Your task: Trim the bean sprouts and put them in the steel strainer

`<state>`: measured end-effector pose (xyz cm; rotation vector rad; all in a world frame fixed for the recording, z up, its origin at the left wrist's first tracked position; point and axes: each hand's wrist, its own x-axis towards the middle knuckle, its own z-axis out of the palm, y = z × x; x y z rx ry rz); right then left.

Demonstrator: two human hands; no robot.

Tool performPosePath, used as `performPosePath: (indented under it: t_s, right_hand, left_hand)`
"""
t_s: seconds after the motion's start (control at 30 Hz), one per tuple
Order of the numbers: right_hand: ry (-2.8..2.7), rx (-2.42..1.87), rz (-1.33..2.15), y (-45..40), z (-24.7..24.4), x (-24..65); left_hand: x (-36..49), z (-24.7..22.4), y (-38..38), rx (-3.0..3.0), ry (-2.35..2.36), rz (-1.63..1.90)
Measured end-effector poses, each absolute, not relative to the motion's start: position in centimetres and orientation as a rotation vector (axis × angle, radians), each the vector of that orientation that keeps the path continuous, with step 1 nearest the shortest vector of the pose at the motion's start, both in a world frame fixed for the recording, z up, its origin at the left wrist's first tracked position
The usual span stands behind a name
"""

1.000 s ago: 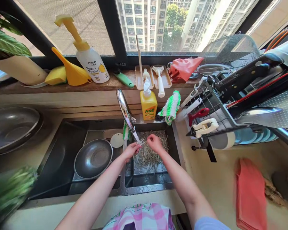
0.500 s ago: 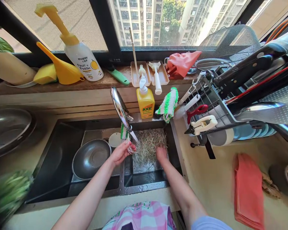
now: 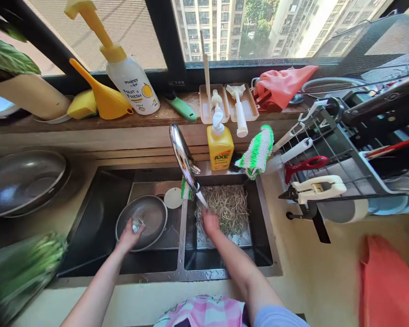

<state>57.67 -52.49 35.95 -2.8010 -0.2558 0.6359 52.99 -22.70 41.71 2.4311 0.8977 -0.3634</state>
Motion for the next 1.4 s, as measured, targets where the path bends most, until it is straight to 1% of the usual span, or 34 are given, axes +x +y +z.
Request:
performPosePath:
  t_s: [0.1, 0.17, 0.3, 0.47, 0.5, 0.57, 0.63, 0.73, 0.83, 0.97, 1.1, 1.23, 1.4]
  right_hand:
    - [-0.309, -2.811, 0.631, -50.0, 35.3, 57.6]
    - [-0.301, -2.815, 0.621, -50.0, 34.8, 58.1]
    - [-0.170, -2.799, 0.595, -52.9, 34.4, 60.6]
    - [0.005, -2.771, 0.588, -55.2, 35.5, 62.1]
    - [0.019, -2.746, 0.601, -55.3, 35.8, 62.1]
    - [0.054, -2.692, 0.613, -55.9, 36.6, 61.8]
    - [0.097, -2.636, 0.596, -56.9, 37.6, 61.7]
    - [0.131, -2.560, 0.546, -59.0, 39.3, 61.5]
    - [0.158, -2.329, 0.455, -59.9, 41.2, 60.8]
    - [0.104, -1.877, 0.399, -59.0, 43.3, 59.3]
    - [0.130, -1.624, 0.427, -58.2, 44.3, 58.5]
    - [0.217, -1.620, 0.379, -58.7, 44.7, 58.4]
    - [0.074, -1.798, 0.381, -59.4, 45.3, 58.1]
  left_hand:
    - [52.1, 41.7, -24.6, 2.346, 0.798, -0.358]
    - [51.7, 42.2, -25.9, 2.256, 0.735, -0.356]
    - [51.3, 43.8, -27.3, 2.048, 0.619, -0.365]
    - [52.7, 47.3, -30.4, 1.841, 0.577, -0.253]
    - [53.2, 47.9, -31.8, 1.769, 0.552, -0.262]
    - [54.3, 48.6, -35.2, 1.575, 0.481, -0.410]
    - [55.4, 48.3, -38.9, 1.405, 0.444, -0.548]
    - [56.9, 46.3, -43.3, 1.345, 0.554, -0.552]
    - [58.2, 44.5, -45.8, 1.253, 0.515, -0.556]
    - [59.2, 43.6, -46.7, 1.134, 0.364, -0.544]
    - [59.6, 43.5, -46.3, 1.092, 0.434, -0.468]
    - [59.4, 43.9, -45.7, 0.911, 0.532, -0.556]
    - [58.4, 44.5, -45.4, 0.900, 0.492, -0.561]
